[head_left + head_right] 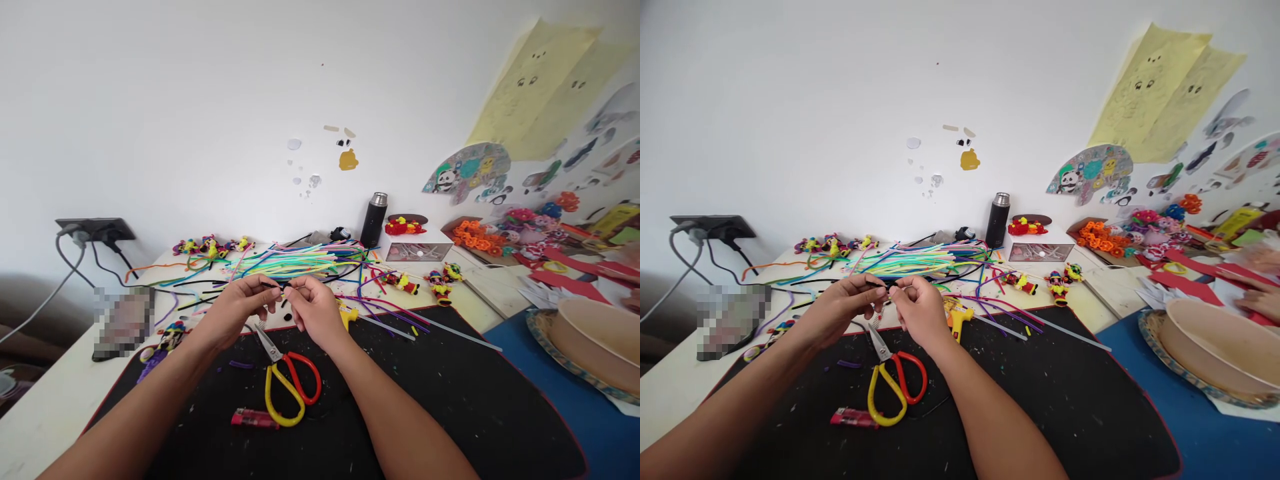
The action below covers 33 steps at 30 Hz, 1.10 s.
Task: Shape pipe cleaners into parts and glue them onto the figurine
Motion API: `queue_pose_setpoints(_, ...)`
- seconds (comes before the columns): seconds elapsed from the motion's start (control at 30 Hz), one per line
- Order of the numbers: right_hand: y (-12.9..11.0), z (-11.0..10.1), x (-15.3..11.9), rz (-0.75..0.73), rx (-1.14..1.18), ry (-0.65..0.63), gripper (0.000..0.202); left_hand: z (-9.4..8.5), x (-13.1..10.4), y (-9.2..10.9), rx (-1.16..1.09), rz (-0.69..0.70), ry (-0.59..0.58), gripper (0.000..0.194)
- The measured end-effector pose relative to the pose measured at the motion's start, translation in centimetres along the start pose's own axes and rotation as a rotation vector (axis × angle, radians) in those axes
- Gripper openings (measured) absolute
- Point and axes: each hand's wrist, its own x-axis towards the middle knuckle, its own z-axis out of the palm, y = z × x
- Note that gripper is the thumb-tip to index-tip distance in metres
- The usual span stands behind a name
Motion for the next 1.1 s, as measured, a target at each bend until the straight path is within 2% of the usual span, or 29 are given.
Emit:
queue_pose_setpoints(0.17, 0.0, 0.1, 0.0, -0.004, -0.010, -0.008, 0.024, 0.2, -0.1, 0.1, -0.029, -0.027, 0.023, 0.034)
queue_pose_setpoints(0.3, -0.2, -0.1, -0.1, -0.039, -0.143, -0.012, 0.018, -0.1, -0.1, 0.3, 0.032, -0.005, 0.028, 0.036)
queue_pose_setpoints(0.37, -0.3, -0.3, -0.2, -0.072, -0.273, -0.009, 0.016, -0.5, -0.1, 0.6, 0.170, 0.044, 0.010, 0.036)
queue_pose_setpoints(0.5, -0.3, -0.4, -0.3, -0.093, -0.513, -0.055, 0.011, -1.1, 0.0, 1.4, 0.609, 0.226, 0.024, 0.027)
queue_pose_setpoints(0.57, -0.2, -0.2, -0.4, -0.083, -0.581, -0.083, 0.011, -1.3, 0.1, 1.4, 0.703, 0.242, 0.006, 0.025)
queue_pose_setpoints(0.7, 0.2, 0.2, -0.5, -0.060, -0.575, -0.072, 0.012, -2.0, 0.2, 1.5, 0.607, 0.158, -0.078, 0.031)
queue_pose_setpoints(0.8, 0.1, 0.2, -0.4, -0.059, -0.513, -0.060, 0.011, -2.5, 0.1, 2.0, 0.525, 0.141, -0.078, 0.035)
queue_pose_setpoints(0.9, 0.0, 0.0, -0.4, -0.050, -0.485, -0.056, 0.010, -2.7, 0.0, 2.5, 0.553, 0.128, -0.091, 0.027)
queue_pose_setpoints(1.1, -0.1, 0.0, -0.4, -0.016, -0.541, -0.100, 0.009, -2.6, 0.1, 2.3, 0.552, 0.132, -0.090, 0.028)
